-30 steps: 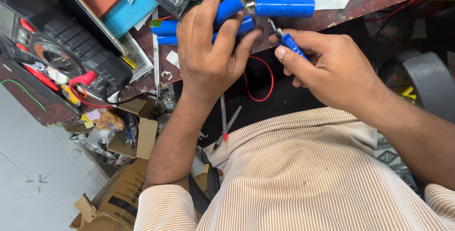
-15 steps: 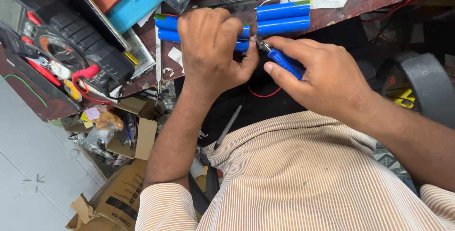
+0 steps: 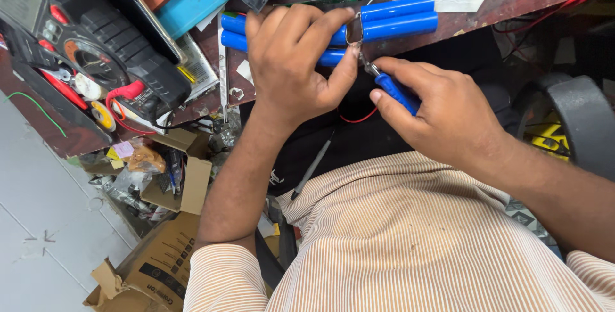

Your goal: The person tests a blue lithium-ion battery pack with a multimeter, peels tape off the pack, and pries the battery cells apart from the circuit board using pliers. They then handle and test individual cells with the multimeter probes and set the separated cells on the workbench.

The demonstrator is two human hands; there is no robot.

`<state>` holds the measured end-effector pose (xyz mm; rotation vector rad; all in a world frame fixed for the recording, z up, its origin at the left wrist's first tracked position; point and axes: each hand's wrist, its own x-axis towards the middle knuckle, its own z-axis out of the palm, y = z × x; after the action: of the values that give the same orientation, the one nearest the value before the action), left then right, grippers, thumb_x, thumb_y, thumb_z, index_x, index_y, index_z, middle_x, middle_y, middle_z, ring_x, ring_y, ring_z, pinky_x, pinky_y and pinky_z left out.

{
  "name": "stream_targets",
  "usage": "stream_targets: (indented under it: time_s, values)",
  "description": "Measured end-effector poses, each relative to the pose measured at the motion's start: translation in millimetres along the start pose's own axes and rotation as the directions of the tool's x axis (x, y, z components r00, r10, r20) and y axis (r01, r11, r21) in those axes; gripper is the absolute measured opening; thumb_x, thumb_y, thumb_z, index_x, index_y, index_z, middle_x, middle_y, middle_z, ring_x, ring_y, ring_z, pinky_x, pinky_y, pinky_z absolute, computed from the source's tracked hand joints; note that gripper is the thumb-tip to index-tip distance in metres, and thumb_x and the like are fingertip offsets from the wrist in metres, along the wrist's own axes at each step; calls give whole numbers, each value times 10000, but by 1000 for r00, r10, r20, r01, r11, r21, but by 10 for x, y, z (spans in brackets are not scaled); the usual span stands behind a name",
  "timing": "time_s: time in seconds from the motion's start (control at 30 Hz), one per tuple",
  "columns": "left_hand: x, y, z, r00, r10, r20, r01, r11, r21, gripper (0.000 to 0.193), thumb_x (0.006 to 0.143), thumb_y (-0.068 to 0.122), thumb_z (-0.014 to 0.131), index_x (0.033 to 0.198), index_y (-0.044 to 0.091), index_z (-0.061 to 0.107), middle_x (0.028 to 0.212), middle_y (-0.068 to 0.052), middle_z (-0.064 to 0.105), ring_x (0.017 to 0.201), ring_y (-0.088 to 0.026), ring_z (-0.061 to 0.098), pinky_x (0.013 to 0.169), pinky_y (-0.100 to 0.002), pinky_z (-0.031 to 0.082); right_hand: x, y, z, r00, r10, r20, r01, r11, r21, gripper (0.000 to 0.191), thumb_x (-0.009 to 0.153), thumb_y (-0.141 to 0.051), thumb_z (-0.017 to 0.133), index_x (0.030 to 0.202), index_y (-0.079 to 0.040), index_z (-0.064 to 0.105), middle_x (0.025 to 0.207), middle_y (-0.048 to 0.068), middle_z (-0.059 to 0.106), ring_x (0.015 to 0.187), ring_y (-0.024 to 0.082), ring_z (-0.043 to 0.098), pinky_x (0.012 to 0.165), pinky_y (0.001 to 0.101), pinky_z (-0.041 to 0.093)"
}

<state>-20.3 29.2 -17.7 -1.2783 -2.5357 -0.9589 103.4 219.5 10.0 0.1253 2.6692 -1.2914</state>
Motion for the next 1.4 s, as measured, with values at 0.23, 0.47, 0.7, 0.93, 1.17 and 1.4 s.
stream_targets:
  time_s: [0.23, 0.47, 0.7, 0.93, 1.17, 1.4]
  values:
    - [40, 11, -76, 998, -5, 57, 5, 1000, 3, 490, 859, 298, 760, 1320, 143, 707, 932, -10, 553, 857, -204, 544, 872, -423, 336, -16, -60, 51, 999, -23, -23, 24, 1000, 17, 427, 970, -267, 690, 1289, 13, 650, 1125, 221, 727, 937, 358, 735, 797, 411, 583]
    - [3, 7, -100, 1000, -20, 19, 21, 999, -38, 461, 929, 309, 674, 1360, 145, 683, 885, -6, 548, 797, -193, 544, 862, -409, 326, 0, -185, 98, 999, -7, -44, 9, 999, 32, 418, 971, -257, 685, 1305, -8, 647, 1090, 210, 731, 900, 350, 733, 763, 411, 576]
    - [42, 67, -56, 990, -42, -132, 32, 997, -76, 344, 1065, 426, 571, 1096, 90, 641, 839, -24, 627, 723, -201, 598, 811, -403, 333, -14, -349, 213, 990, 37, -136, -34, 999, 27, 394, 981, -248, 678, 1312, -36, 656, 1034, 178, 733, 817, 337, 726, 718, 415, 569]
    - [-44, 55, -54, 981, -159, -113, 149, 985, -93, 114, 1117, 202, 550, 1058, 124, 610, 829, 0, 670, 742, -210, 639, 811, -365, 345, -104, -476, 351, 973, 72, -221, -92, 992, -82, 395, 992, -271, 674, 1321, -52, 658, 943, 134, 707, 721, 302, 707, 634, 402, 560]
    - [-82, -9, 5, 969, -172, -175, 147, 978, -145, 81, 1101, 157, 560, 1166, 148, 608, 825, 35, 694, 718, -151, 662, 832, -347, 373, -136, -508, 451, 952, 78, -295, -120, 985, -127, 360, 995, -281, 691, 1296, -81, 676, 941, 113, 700, 695, 291, 695, 603, 408, 553]
    - [-45, -21, -17, 948, -260, -182, 221, 953, -209, 108, 1091, 156, 579, 1193, 177, 610, 726, 42, 639, 670, -145, 640, 798, -336, 398, -118, -568, 499, 915, -65, -398, -101, 919, -382, 353, 989, -296, 737, 1275, -93, 696, 901, 86, 658, 723, 272, 682, 552, 401, 522]
